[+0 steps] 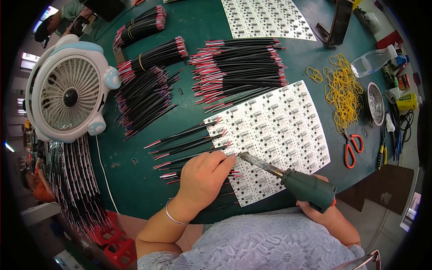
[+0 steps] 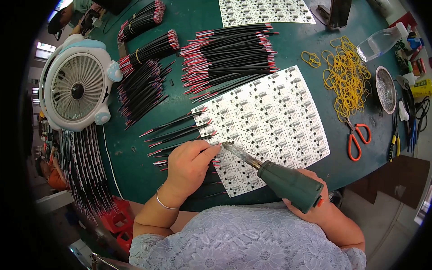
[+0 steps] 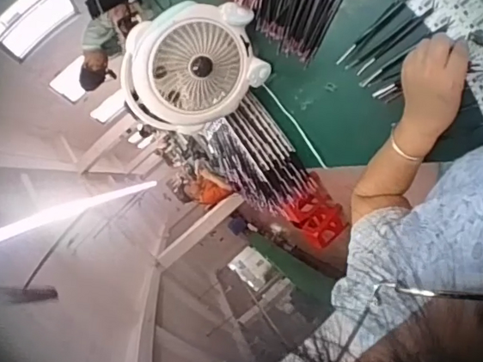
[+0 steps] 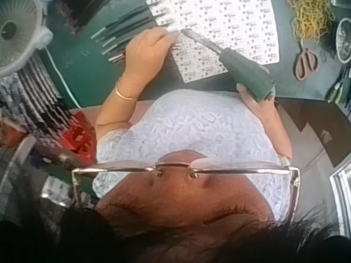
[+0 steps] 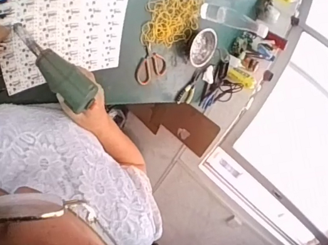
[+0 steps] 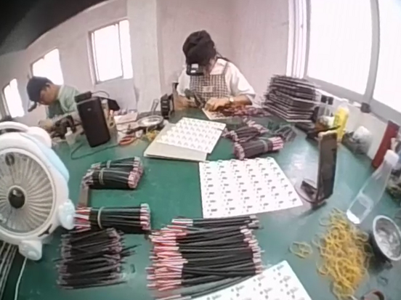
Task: The person solders individual wires onto a printed circuit board panel using a soldering iron.
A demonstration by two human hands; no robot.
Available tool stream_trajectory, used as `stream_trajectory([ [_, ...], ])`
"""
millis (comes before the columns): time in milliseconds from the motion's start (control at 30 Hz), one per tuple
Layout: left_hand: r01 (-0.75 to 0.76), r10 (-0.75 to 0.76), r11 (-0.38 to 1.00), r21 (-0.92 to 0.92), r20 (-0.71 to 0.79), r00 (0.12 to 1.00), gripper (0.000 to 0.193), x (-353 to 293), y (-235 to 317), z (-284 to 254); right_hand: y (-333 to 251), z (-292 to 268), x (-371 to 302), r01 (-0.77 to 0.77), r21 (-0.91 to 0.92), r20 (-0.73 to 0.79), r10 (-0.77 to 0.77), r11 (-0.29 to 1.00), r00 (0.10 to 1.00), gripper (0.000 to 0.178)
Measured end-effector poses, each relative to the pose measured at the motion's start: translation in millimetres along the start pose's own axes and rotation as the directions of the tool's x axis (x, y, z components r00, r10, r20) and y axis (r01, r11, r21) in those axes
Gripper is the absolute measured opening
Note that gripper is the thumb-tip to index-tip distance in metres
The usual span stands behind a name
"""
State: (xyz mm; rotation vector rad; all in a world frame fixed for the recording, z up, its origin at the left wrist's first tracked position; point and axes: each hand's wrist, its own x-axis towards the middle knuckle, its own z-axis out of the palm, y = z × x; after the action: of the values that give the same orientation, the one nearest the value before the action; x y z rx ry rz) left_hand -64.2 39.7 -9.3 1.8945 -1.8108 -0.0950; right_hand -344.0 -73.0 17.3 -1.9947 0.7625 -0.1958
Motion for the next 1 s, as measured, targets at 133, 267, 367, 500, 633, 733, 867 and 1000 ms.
stream_trajectory([
  [133, 0.011, -0.011, 1.0, 0.008, 0.016, 1.0, 0.026, 0, 1, -1, 5, -2, 3, 0.16, -0.133, 0.003, -0.161, 0.978, 0.987, 0.032],
  [267, 0.005, -0.005, 1.0, 0.005, 0.003, 1.0, 0.027, 1, 2, 0, 7, -1, 3, 0.141, 0.096, -0.039, -0.137, 0.985, 0.99, 0.037],
  [367, 0.022, -0.022, 1.0, -0.016, -0.004, 1.0, 0.027, 2, -1, 0, 8, -1, -2, 0.124, -0.022, -0.016, -0.124, 0.992, 0.992, 0.037],
  [500, 0.027, -0.027, 0.995, -0.091, 0.001, 1.0, 0.026, 3, -6, 1, 6, -2, -5, 0.051, 0.016, 0.031, -0.051, 0.999, 0.998, 0.035],
  [633, 0.015, -0.016, 0.994, -0.111, -0.009, 1.0, 0.024, 3, -7, 2, 6, -1, -5, 0.07, 0.03, 0.024, -0.071, 0.997, 0.997, 0.034],
  [733, 0.011, -0.012, 0.994, -0.11, -0.012, 1.0, 0.023, 3, -7, 1, 6, 0, -4, 0.112, -0.001, 0.042, -0.112, 0.994, 0.993, 0.034],
  [867, -0.003, 0.001, 0.995, -0.104, -0.018, 1.0, 0.022, 2, -7, 2, 3, 2, -4, 0.095, 0.035, 0.007, -0.095, 0.995, 0.995, 0.035],
  [1000, -0.036, 0.035, 0.997, -0.071, -0.015, 0.999, 0.02, 1, -6, 2, -2, -1, -1, 0.137, -0.007, 0.002, -0.137, 0.99, 0.991, 0.036],
])
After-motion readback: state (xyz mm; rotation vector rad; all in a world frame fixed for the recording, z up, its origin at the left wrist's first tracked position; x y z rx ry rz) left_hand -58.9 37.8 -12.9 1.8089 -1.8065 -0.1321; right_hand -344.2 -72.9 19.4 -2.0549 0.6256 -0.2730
